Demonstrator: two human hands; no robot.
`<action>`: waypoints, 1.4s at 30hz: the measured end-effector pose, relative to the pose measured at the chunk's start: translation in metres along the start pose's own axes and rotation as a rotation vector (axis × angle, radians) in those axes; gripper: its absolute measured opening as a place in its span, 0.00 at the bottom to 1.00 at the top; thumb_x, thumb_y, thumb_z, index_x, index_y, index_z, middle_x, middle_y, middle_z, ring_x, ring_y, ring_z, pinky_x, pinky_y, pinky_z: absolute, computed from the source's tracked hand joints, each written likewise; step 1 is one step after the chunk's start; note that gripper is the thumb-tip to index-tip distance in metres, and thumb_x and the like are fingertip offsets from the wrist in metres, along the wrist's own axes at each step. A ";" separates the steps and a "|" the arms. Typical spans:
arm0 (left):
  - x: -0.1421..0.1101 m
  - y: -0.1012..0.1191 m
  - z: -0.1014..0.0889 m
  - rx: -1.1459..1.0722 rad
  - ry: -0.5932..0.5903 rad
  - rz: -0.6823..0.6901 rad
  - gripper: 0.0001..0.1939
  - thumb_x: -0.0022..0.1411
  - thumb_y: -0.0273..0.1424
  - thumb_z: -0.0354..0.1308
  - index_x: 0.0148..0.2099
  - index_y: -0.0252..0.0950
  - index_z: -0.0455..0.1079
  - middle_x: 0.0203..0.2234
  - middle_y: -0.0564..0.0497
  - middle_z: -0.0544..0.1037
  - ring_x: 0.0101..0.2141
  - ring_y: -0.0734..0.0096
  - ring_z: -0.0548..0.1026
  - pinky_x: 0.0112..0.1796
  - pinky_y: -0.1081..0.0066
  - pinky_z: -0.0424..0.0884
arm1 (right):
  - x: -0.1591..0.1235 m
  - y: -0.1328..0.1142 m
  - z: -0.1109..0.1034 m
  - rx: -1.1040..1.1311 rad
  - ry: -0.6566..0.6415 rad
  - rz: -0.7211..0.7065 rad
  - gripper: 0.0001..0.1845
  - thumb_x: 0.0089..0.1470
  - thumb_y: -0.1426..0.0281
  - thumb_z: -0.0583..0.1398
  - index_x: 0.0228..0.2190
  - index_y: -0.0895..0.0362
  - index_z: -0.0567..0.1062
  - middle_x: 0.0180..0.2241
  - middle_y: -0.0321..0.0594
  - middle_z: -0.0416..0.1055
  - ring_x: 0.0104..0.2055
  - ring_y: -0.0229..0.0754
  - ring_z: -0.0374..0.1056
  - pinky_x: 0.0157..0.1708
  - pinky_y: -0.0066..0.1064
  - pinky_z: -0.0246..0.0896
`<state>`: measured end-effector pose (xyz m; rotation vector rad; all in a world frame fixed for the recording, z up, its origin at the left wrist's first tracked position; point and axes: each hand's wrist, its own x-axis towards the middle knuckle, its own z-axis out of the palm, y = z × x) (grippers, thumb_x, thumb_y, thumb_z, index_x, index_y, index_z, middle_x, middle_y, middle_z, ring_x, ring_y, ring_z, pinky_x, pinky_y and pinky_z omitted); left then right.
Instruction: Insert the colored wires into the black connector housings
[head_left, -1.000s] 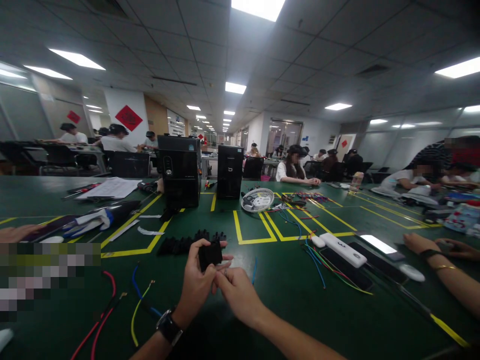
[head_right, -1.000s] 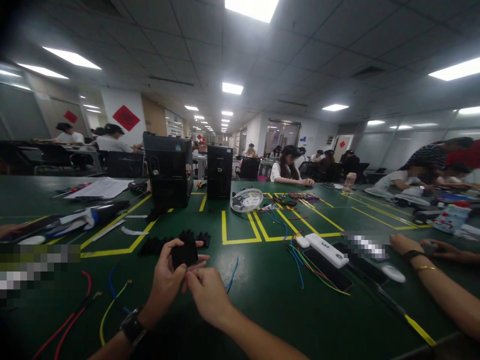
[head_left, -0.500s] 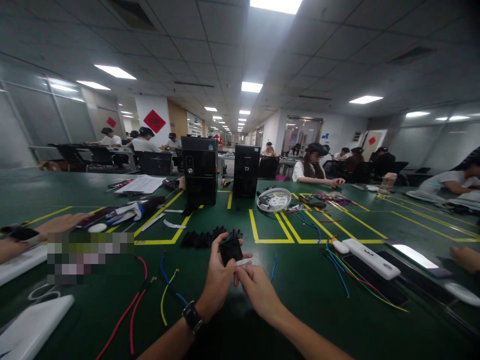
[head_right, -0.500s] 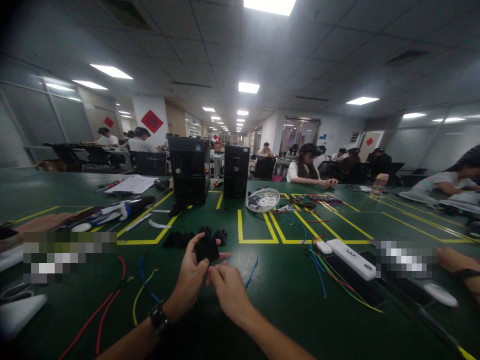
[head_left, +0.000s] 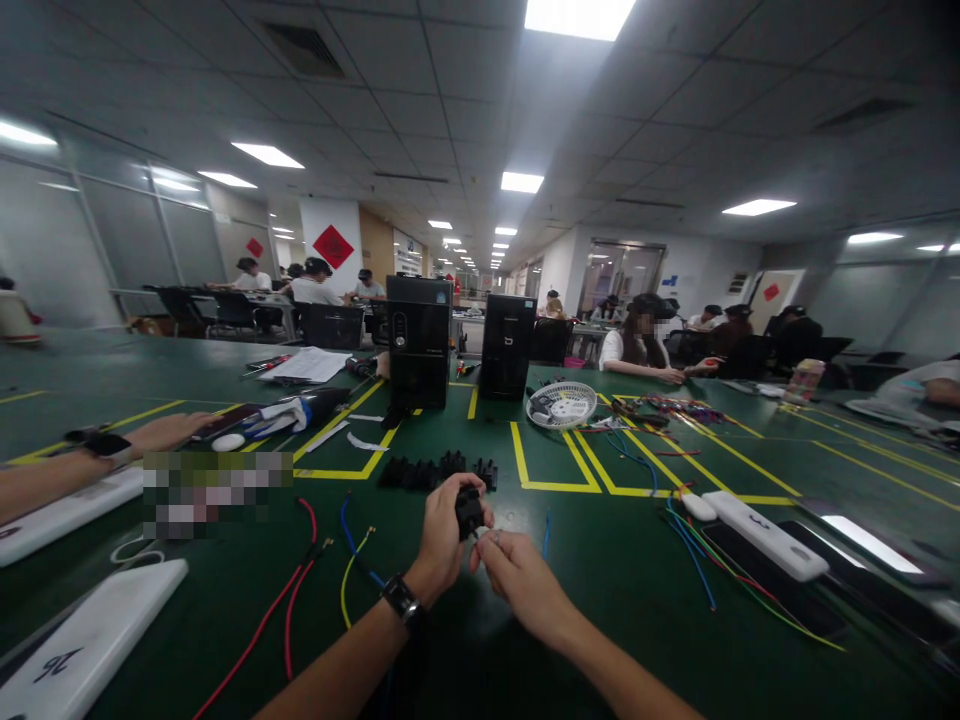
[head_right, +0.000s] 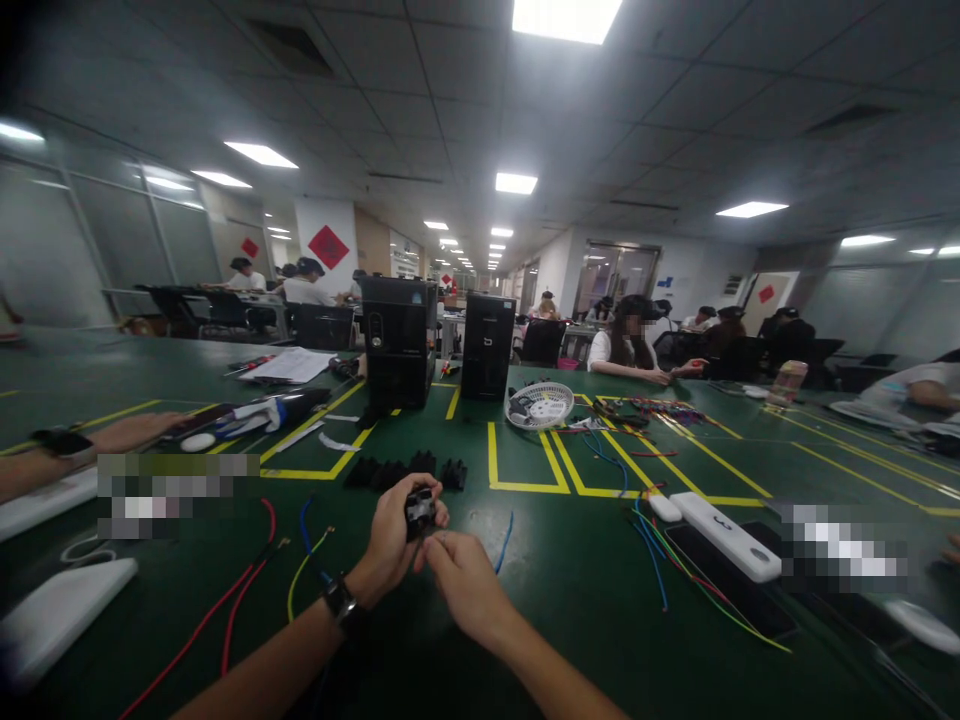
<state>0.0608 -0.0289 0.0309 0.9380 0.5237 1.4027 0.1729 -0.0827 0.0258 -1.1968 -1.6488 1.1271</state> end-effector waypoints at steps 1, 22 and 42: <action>0.001 -0.001 -0.001 0.019 0.006 0.030 0.14 0.59 0.41 0.51 0.36 0.33 0.65 0.25 0.52 0.70 0.19 0.72 0.72 0.19 0.74 0.64 | 0.000 -0.002 -0.002 -0.032 0.008 -0.003 0.20 0.59 0.60 0.50 0.26 0.60 0.72 0.14 0.27 0.52 0.17 0.31 0.48 0.17 0.23 0.41; 0.002 -0.014 0.002 -0.090 0.198 -0.009 0.18 0.55 0.40 0.53 0.44 0.35 0.61 0.21 0.55 0.71 0.17 0.71 0.71 0.20 0.72 0.64 | -0.002 0.009 0.032 -0.334 0.239 -0.102 0.22 0.62 0.63 0.46 0.21 0.57 0.67 0.22 0.37 0.66 0.24 0.36 0.60 0.25 0.28 0.47; -0.001 0.010 0.005 -0.081 -0.027 0.086 0.09 0.59 0.32 0.46 0.43 0.41 0.56 0.23 0.56 0.70 0.20 0.71 0.72 0.22 0.74 0.64 | -0.010 -0.009 0.016 -0.269 0.159 -0.147 0.21 0.62 0.63 0.47 0.21 0.58 0.67 0.20 0.32 0.60 0.24 0.34 0.58 0.26 0.25 0.47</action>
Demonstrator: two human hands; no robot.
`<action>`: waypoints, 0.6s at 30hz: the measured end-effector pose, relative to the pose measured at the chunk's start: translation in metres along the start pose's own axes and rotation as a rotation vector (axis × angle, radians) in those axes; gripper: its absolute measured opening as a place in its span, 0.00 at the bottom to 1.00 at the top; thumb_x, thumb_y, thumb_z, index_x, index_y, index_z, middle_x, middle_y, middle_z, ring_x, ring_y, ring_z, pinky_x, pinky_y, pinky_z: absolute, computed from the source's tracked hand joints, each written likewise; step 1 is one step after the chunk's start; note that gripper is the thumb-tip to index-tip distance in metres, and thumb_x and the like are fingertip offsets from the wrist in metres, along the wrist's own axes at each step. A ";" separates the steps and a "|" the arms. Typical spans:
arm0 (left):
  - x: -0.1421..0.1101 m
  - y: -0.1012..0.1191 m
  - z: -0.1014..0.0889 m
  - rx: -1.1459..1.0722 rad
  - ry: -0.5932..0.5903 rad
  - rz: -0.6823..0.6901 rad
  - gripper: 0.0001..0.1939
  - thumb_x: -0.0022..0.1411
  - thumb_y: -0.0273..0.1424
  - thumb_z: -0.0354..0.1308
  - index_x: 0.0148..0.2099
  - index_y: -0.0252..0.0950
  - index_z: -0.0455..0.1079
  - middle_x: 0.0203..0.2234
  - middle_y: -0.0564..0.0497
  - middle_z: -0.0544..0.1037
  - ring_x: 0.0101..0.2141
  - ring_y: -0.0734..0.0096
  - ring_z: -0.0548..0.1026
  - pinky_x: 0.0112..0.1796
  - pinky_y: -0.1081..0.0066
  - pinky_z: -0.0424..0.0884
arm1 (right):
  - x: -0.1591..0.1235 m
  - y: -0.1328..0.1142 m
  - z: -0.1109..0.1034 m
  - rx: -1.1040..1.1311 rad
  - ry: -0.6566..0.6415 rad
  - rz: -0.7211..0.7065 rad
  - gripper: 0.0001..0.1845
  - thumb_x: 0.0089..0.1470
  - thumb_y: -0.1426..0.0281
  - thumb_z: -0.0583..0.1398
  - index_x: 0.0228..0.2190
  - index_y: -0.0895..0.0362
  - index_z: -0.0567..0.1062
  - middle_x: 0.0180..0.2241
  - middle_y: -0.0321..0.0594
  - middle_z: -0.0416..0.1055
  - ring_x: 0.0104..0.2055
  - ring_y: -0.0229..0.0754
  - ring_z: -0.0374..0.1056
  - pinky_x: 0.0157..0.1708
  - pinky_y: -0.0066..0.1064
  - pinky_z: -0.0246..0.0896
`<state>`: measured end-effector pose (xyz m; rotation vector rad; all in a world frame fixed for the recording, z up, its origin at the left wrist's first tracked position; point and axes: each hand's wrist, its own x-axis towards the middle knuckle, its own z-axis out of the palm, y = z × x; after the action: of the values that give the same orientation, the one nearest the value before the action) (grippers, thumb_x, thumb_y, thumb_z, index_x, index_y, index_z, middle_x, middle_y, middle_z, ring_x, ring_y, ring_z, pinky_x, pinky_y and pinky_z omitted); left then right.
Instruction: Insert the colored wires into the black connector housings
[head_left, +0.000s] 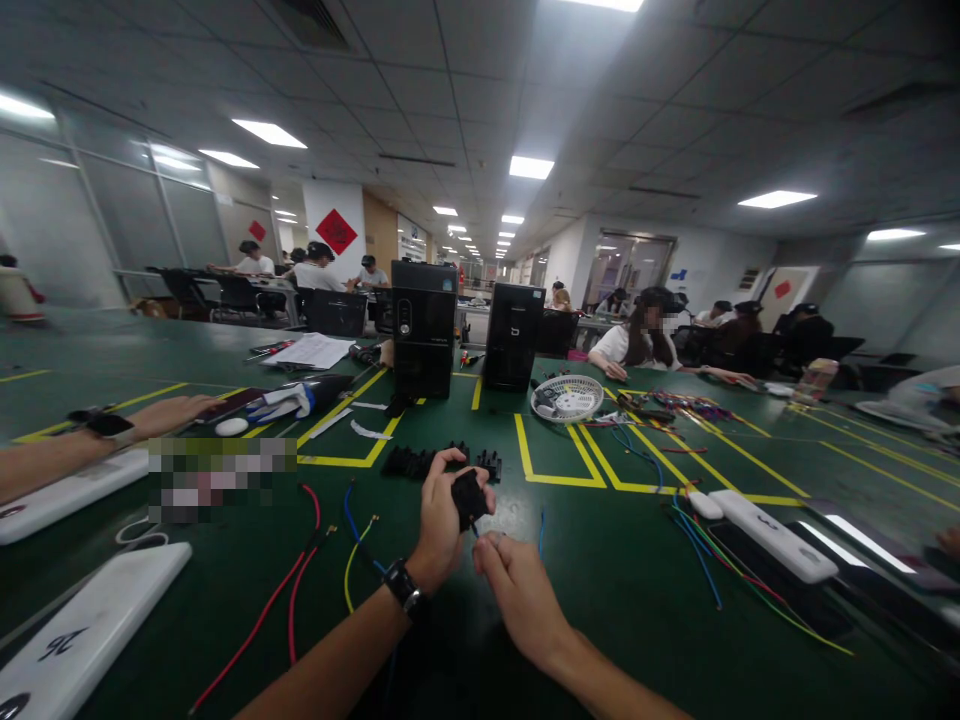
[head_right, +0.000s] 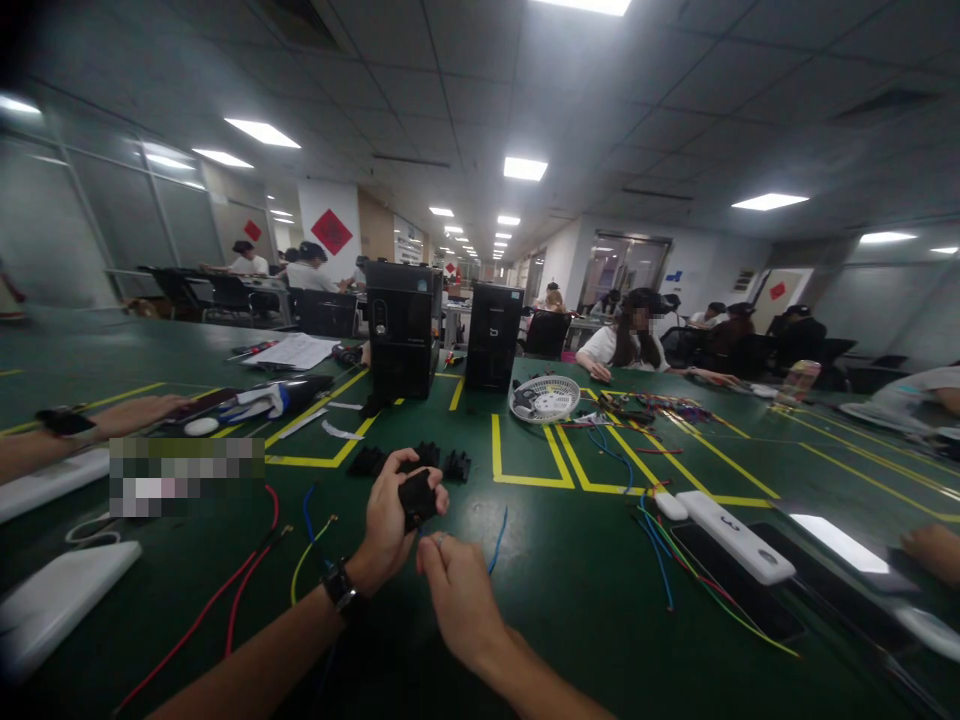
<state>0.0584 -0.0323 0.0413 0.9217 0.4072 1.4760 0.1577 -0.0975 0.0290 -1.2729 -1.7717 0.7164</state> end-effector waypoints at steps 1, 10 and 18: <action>0.001 0.000 0.001 -0.034 0.021 -0.020 0.09 0.59 0.32 0.46 0.43 0.41 0.55 0.23 0.56 0.70 0.20 0.71 0.72 0.22 0.74 0.64 | 0.000 0.004 0.004 0.004 -0.003 0.000 0.21 0.62 0.63 0.47 0.21 0.58 0.66 0.20 0.32 0.60 0.24 0.34 0.58 0.25 0.25 0.47; 0.022 0.011 -0.026 -0.028 0.099 0.030 0.12 0.59 0.33 0.48 0.46 0.39 0.56 0.25 0.54 0.74 0.22 0.68 0.74 0.28 0.66 0.70 | 0.000 0.014 0.004 0.001 0.028 0.024 0.23 0.63 0.62 0.45 0.22 0.58 0.66 0.20 0.31 0.61 0.24 0.33 0.59 0.27 0.24 0.49; 0.048 0.028 -0.033 0.182 0.153 -0.074 0.16 0.59 0.43 0.52 0.36 0.34 0.61 0.28 0.45 0.79 0.26 0.64 0.78 0.30 0.66 0.72 | 0.004 0.008 0.012 -0.237 -0.204 -0.141 0.11 0.58 0.75 0.51 0.38 0.57 0.73 0.38 0.41 0.71 0.41 0.41 0.66 0.41 0.28 0.57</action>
<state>0.0209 0.0177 0.0555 0.9291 0.6897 1.4635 0.1503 -0.0913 0.0174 -1.2472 -2.1413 0.5860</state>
